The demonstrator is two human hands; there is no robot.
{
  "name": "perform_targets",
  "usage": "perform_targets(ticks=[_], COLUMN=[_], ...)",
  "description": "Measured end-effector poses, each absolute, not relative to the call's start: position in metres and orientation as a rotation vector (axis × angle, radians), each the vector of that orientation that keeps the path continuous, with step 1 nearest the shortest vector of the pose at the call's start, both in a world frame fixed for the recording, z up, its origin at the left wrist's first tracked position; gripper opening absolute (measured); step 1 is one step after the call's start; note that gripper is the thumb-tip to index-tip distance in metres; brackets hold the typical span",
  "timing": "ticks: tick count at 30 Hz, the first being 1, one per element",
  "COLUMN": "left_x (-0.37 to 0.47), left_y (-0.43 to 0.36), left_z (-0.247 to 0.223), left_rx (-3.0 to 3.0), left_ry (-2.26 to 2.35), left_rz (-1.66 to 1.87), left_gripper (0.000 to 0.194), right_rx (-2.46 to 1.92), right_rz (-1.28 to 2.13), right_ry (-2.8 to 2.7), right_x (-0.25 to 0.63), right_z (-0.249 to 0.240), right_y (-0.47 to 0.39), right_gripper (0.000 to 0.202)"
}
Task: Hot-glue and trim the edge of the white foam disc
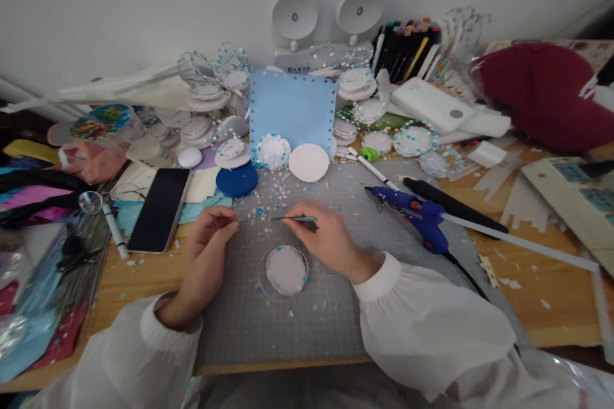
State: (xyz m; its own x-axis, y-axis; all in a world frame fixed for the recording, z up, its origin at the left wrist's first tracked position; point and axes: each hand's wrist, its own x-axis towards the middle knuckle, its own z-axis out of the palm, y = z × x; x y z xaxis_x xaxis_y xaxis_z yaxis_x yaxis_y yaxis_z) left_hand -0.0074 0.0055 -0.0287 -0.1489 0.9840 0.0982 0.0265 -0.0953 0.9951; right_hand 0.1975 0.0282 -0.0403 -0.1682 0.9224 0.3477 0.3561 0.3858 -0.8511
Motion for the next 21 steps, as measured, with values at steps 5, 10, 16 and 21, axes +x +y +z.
perform_targets(ticks=[5,10,16,21], left_x=[-0.0076,-0.0073,-0.0055,-0.0058], left_y=[0.0062,0.0059,0.0064,0.0060], left_z=[-0.0291,-0.0296,-0.0286,-0.0275], left_rx=[1.299,1.338,1.328,1.322], left_ry=[1.307,1.312,1.303,1.293], left_rz=[1.351,1.318,1.321,1.324], left_gripper=[0.010,0.010,0.007,0.005], right_rx=[-1.121,-1.137,-1.125,-1.070], right_rz=[0.814,0.816,0.779,0.754], right_ry=[-1.528,-1.557,-1.719,-1.796], right_x=[0.1985,0.1982,0.1964,0.1964], right_z=[-0.0350,-0.0383,-0.0437,-0.0415], right_y=[0.0284,0.0285,0.0288,0.0285], right_gripper=[0.007,0.009,0.006,0.003])
